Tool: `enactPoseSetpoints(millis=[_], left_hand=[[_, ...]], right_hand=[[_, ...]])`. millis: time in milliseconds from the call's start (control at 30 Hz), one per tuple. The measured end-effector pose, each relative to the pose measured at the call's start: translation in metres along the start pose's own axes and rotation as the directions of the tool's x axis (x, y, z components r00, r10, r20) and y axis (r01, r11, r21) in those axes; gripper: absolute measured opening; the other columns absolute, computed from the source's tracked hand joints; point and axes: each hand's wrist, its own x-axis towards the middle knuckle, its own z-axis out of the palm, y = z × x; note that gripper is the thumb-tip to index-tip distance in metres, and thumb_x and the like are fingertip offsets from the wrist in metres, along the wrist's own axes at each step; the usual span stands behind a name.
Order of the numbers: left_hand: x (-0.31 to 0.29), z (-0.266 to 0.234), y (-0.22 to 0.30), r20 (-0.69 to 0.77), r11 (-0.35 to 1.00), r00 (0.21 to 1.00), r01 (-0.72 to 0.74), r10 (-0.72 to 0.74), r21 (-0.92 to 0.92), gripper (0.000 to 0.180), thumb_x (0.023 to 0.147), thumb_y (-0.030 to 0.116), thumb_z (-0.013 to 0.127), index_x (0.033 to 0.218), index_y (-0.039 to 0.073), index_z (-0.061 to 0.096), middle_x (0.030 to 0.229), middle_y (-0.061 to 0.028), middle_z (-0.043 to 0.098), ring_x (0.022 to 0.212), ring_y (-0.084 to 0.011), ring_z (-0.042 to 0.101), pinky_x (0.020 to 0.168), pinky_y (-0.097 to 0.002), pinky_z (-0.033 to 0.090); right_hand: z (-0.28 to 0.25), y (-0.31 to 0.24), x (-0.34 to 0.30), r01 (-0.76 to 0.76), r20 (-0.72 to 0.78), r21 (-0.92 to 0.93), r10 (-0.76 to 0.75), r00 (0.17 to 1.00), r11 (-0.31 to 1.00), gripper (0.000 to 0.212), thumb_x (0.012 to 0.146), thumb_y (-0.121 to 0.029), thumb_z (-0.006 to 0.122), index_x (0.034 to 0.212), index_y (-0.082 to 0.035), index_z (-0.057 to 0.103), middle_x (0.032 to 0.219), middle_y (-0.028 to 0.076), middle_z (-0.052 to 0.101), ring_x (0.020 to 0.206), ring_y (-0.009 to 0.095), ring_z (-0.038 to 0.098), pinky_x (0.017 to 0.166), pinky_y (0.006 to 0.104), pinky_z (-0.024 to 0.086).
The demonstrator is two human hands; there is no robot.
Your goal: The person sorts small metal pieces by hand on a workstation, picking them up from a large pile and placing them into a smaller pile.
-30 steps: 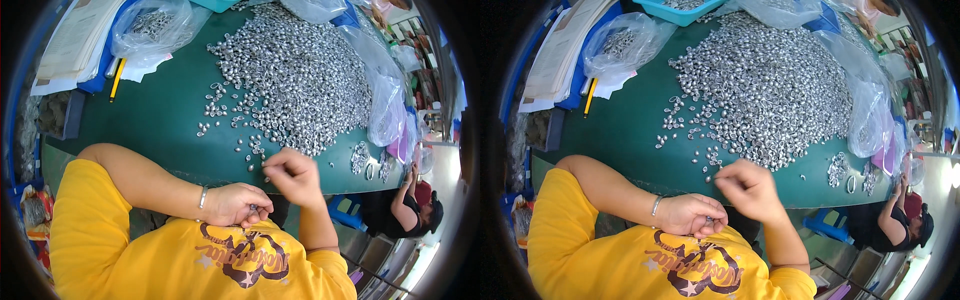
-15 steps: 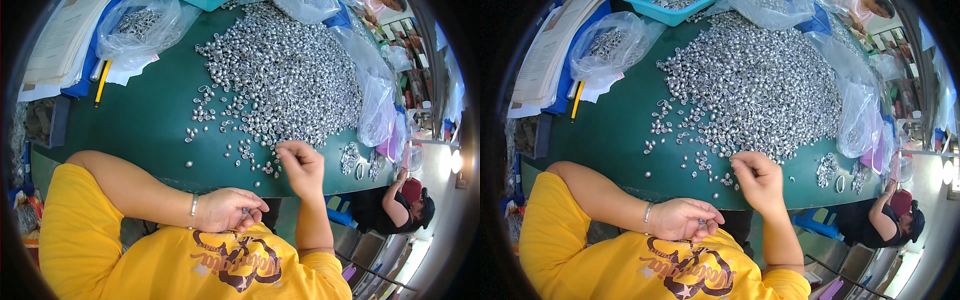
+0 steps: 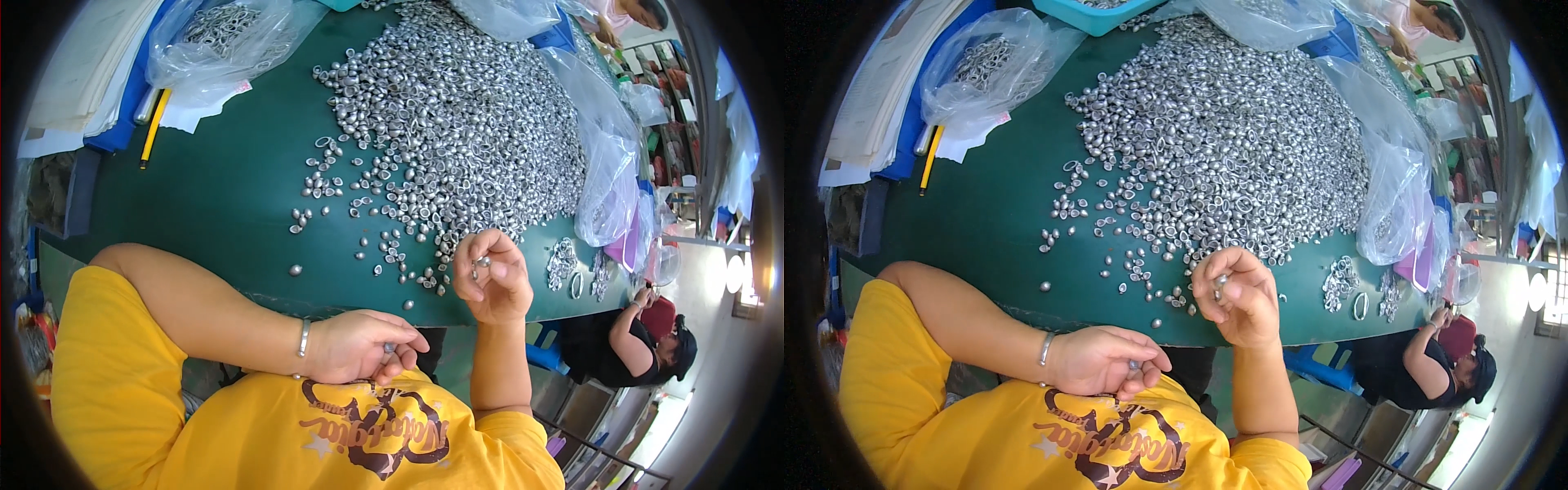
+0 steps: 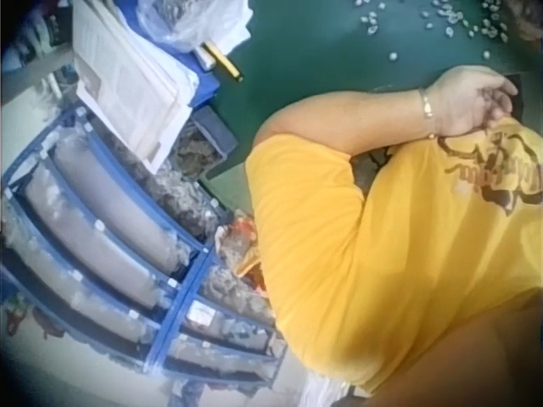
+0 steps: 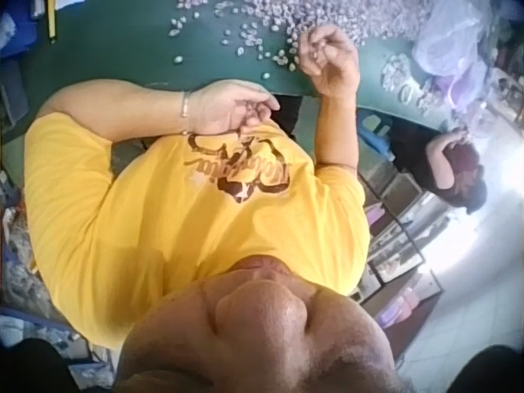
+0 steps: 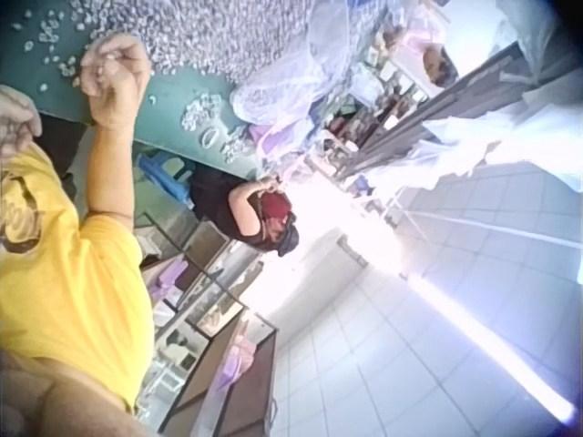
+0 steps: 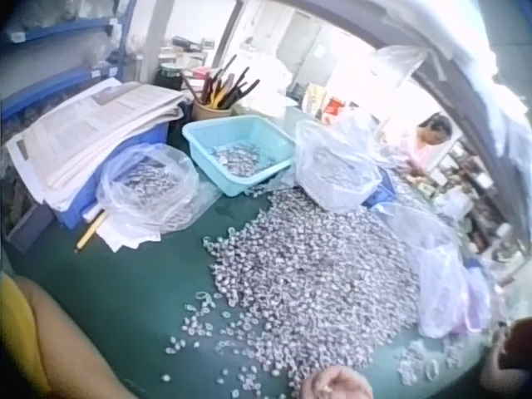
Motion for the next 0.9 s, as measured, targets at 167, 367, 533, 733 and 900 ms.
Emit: enactPoseSetpoints(millis=[167, 367, 533, 733, 900], left_hand=[[0.001, 0.000, 0.000, -0.014, 1.000, 1.000, 0.005, -0.004, 0.014, 0.026, 0.096, 0.020, 0.038, 0.105, 0.001, 0.053, 0.085, -0.0083, 0.053, 0.068, -0.0169, 0.047, 0.063, -0.0285, 0.042], [0.003, -0.005, -0.002, 0.046, 1.000, 0.999, 0.015, -0.015, -0.008, 0.036, 0.098, 0.031, 0.032, 0.106, 0.002, 0.052, 0.085, -0.0085, 0.053, 0.067, -0.0172, 0.047, 0.064, -0.0294, 0.042], [0.004, -0.003, -0.001, 0.078, 0.992, 0.996, -0.033, 0.043, -0.119, 0.049, 0.095, 0.047, 0.027, 0.100, 0.004, 0.051, 0.083, -0.0079, 0.054, 0.071, -0.0167, 0.052, 0.057, -0.0294, 0.040], [0.002, -0.006, 0.003, 0.139, 0.992, 0.990, 0.031, -0.014, -0.125, 0.049, 0.095, 0.044, 0.030, 0.112, 0.003, 0.051, 0.090, -0.0092, 0.058, 0.073, -0.0166, 0.054, 0.059, -0.0283, 0.041], [0.000, 0.000, 0.006, 0.063, 0.993, 0.996, 0.062, -0.056, -0.102, 0.054, 0.097, 0.042, 0.023, 0.118, -0.001, 0.048, 0.094, -0.0101, 0.056, 0.072, -0.0176, 0.053, 0.066, -0.0295, 0.043]], right_hand=[[0.012, 0.017, 0.018, 0.177, 0.257, -0.947, -0.301, 0.918, -0.270, 0.013, 0.075, -0.007, 0.067, 0.087, -0.006, 0.064, 0.066, 0.008, 0.054, 0.053, 0.026, 0.054, 0.048, 0.0328, 0.045], [0.008, 0.011, 0.006, 0.122, -0.003, -0.881, -0.262, 0.965, 0.457, 0.009, 0.082, -0.003, 0.059, 0.091, -0.002, 0.061, 0.072, 0.005, 0.057, 0.061, 0.010, 0.052, 0.055, 0.0214, 0.040], [0.053, -0.008, -0.008, 0.390, 0.445, -0.867, 0.130, 0.886, 0.309, 0.011, 0.081, -0.001, 0.058, 0.092, 0.001, 0.057, 0.084, 0.011, 0.058, 0.076, 0.025, 0.057, 0.067, 0.0304, 0.047], [0.026, 0.009, 0.017, 0.199, 0.306, -0.922, -0.308, 0.901, -0.333, 0.013, 0.074, 0.000, 0.063, 0.087, -0.001, 0.061, 0.080, 0.011, 0.057, 0.072, 0.030, 0.054, 0.065, 0.0379, 0.045], [0.007, 0.013, 0.030, 0.235, 0.420, -0.838, -0.308, 0.853, -0.493, 0.012, 0.074, 0.000, 0.063, 0.086, -0.001, 0.060, 0.080, 0.010, 0.058, 0.069, 0.024, 0.056, 0.061, 0.0327, 0.045]])
